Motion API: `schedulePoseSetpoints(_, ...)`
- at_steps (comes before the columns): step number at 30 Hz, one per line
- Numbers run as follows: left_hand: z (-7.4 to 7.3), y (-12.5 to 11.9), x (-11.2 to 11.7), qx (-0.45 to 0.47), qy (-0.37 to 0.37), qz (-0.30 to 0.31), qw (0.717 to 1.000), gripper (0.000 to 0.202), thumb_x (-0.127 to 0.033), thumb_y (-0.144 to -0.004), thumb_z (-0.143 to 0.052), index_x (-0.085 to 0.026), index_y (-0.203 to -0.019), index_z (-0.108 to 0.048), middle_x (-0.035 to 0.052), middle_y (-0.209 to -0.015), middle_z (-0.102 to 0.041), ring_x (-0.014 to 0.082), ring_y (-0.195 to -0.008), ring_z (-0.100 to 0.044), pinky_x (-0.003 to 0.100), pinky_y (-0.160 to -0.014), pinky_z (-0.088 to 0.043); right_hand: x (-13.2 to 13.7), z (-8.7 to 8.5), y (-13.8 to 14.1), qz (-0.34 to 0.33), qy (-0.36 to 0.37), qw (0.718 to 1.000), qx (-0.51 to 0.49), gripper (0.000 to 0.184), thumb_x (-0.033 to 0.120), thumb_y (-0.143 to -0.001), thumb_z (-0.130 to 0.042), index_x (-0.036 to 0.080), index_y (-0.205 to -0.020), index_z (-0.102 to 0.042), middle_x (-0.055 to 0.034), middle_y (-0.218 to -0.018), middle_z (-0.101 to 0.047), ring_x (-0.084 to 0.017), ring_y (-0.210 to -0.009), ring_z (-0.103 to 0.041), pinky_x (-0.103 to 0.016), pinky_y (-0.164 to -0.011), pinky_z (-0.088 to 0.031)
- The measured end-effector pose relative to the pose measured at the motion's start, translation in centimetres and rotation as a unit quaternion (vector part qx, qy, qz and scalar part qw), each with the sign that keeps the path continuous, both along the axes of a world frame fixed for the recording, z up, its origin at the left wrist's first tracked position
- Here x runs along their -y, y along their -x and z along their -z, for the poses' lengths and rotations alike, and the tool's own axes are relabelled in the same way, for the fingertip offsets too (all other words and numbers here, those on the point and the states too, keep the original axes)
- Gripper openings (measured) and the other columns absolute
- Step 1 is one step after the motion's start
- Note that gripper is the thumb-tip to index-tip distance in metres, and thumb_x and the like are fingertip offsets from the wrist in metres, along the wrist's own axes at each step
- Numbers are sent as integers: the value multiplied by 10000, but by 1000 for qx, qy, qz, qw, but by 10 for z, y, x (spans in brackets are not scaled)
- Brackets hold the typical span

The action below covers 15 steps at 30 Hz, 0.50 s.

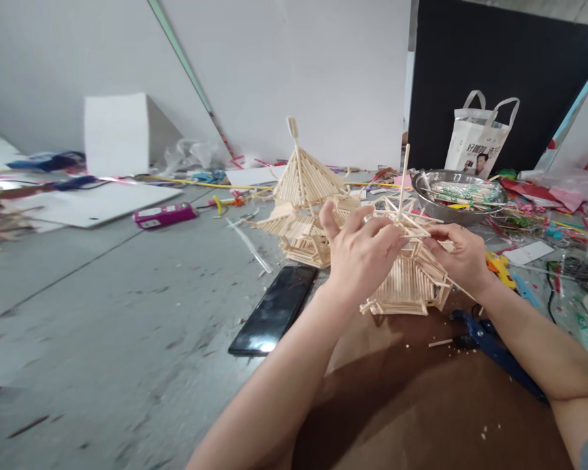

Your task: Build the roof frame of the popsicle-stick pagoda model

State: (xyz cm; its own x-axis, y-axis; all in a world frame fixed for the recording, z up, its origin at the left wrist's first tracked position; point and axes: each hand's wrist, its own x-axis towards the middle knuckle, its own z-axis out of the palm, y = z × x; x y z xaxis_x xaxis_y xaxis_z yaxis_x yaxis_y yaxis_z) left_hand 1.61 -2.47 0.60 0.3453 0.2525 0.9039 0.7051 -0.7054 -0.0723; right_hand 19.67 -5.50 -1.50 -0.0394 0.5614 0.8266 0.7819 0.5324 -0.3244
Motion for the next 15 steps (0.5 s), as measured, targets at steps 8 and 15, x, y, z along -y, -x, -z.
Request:
schedulePoseSetpoints(8,-1,1,-1,-10,-11,-8,1000,162,-303,-813,-569,-288,-653,-585,-73,-761,-691,200,-933,-581,530,-1059,-77,-1,2,-1,1,-1,1000,3,122,324,-770,-578,236,-825,-643,4,-767,-691,-125,-666,-632,-263,-646,-509)
schedulePoseSetpoints(15,0,1,-1,-6,6,-5,1000,182,-304,-819,-560,-273,-641,-580,-67,-768,-694,215,-949,-583,549,-1039,-90,-1,-1,1,-17,-3,1000,-10,107,305,-769,-585,220,-809,-636,5,-750,-692,-118,-648,-629,-250,-635,-509)
